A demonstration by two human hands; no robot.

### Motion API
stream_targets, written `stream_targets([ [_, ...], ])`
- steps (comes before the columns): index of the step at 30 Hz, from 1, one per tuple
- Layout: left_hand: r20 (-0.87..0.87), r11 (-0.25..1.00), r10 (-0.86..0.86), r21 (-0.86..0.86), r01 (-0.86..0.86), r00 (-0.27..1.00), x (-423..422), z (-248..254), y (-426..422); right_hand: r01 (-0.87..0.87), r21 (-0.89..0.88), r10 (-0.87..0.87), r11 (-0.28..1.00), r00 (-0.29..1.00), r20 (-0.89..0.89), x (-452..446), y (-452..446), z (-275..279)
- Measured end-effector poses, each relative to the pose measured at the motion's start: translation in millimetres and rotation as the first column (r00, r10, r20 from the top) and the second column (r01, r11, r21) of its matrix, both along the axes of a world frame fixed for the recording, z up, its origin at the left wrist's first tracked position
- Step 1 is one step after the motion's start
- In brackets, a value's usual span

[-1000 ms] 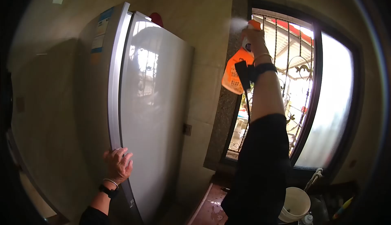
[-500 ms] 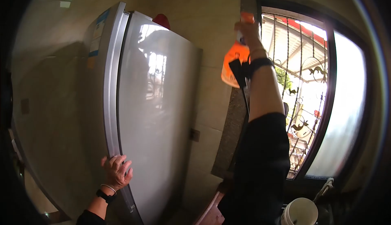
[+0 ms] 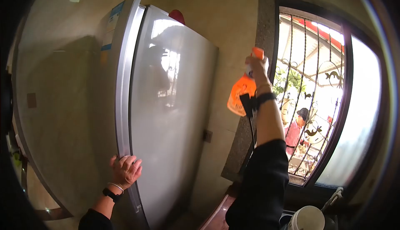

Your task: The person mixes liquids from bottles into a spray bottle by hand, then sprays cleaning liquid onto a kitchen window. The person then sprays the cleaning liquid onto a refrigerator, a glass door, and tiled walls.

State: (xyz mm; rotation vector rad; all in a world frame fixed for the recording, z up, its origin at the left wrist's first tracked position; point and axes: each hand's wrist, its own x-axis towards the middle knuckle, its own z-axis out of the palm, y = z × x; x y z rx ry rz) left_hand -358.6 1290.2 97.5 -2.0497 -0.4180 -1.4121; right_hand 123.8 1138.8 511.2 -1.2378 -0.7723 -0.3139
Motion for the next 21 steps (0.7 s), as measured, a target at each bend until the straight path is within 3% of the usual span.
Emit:
stream_targets([
  [1,-0.001,1.000,-0.009,-0.002,0.009,1.000,0,0,1,-0.049,0.071,0.044,0.996,0.996,0.073,13,6,-30],
  [2,0.009,1.000,-0.007,0.006,0.007,1.000,1,0,0,0.011,0.018,-0.013,1.000,0.996,0.088,-4,-3,-57],
  [3,0.013,1.000,-0.006,0.016,0.005,1.000,0,0,-1,-0.063,0.054,0.054,0.997,0.987,0.153,-27,-13,-81],
  [8,0.020,1.000,0.011,0.013,-0.011,1.000,1,0,-3,-0.086,-0.103,0.090,0.991,0.995,0.043,-40,-28,-157],
  [9,0.020,1.000,0.008,0.015,-0.008,1.000,2,2,-4,0.072,-0.169,-0.068,0.983,0.997,0.029,-47,-27,-168],
  [11,0.011,1.000,-0.001,0.019,0.000,1.000,0,3,-3,0.096,-0.210,-0.105,0.973,0.994,-0.031,-29,-21,-196],
  [15,0.000,1.000,-0.014,0.013,0.014,1.000,0,5,-2,0.244,-0.100,-0.247,0.965,0.969,-0.014,-28,-24,-192],
  [17,-0.013,1.000,0.003,0.016,-0.003,1.000,-1,4,-4,0.142,0.011,-0.142,0.990,0.984,0.107,-3,-30,-161],
  [18,-0.011,1.000,0.009,0.018,-0.009,1.000,0,5,-4,-0.096,0.069,0.084,0.993,0.984,0.156,2,-39,-143],
  [19,-0.009,1.000,0.016,0.020,-0.016,1.000,0,7,-5,-0.119,0.120,0.106,0.986,0.988,0.108,14,-45,-132],
  [21,-0.018,1.000,0.023,0.008,-0.023,1.000,-2,3,-7,-0.145,0.164,0.128,0.976,0.986,0.107,-45,-66,-111],
])
